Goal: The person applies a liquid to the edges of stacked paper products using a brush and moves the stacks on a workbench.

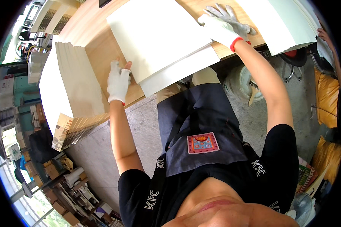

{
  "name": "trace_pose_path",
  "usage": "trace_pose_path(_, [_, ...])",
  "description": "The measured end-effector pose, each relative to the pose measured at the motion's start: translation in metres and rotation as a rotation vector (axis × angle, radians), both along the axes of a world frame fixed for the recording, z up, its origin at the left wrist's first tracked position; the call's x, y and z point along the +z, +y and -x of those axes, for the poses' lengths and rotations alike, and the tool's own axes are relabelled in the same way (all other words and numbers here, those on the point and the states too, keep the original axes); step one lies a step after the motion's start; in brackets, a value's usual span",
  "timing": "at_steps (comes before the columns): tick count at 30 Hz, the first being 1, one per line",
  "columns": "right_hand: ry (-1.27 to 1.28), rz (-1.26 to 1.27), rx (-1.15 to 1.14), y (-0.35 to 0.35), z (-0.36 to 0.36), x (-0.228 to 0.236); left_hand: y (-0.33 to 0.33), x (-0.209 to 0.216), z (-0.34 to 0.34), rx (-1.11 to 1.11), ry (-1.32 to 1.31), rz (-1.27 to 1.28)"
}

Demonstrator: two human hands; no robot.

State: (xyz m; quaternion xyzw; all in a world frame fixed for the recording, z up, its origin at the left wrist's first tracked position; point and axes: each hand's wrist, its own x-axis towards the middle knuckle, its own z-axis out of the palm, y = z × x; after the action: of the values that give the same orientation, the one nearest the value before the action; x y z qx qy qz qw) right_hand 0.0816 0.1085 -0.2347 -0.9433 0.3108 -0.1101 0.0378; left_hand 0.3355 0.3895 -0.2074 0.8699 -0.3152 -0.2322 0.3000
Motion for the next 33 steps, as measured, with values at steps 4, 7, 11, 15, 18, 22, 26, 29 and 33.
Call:
trace_pose_path(4, [-0.113,0.032,0.021,0.013,0.021,-0.006,0.036,-0.035,0.032,-0.084,-0.562,0.173])
trace_pose_path(7, [-0.152,0.162,0.032,0.038,0.041,-0.006,0.044,-0.04,0.046,-0.154,-0.646,0.216])
trace_pose_path(11, [-0.161,0.125,0.093,0.046,0.043,-0.032,0.044,-0.042,0.043,-0.236,-0.696,0.178])
trace_pose_path(15, [-0.172,0.044,0.076,0.046,0.043,-0.034,0.043,-0.037,0.045,-0.222,-0.667,0.141])
trace_pose_path(18, [-0.153,0.078,0.094,0.046,0.044,-0.035,0.042,-0.037,0.045,-0.238,-0.683,0.101])
trace_pose_path(22, [-0.108,0.092,0.113,0.047,0.042,-0.031,0.043,-0.036,0.045,-0.248,-0.676,0.108])
trace_pose_path(26, [-0.095,0.078,0.108,0.047,0.042,-0.028,0.042,-0.039,0.045,-0.254,-0.694,0.127])
trace_pose_path(29, [-0.106,0.081,0.111,0.047,0.043,-0.031,0.043,-0.038,0.045,-0.269,-0.694,0.102])
trace_pose_path(33, [-0.08,0.094,0.093,0.047,0.044,-0.03,0.042,-0.035,0.044,-0.291,-0.701,0.035])
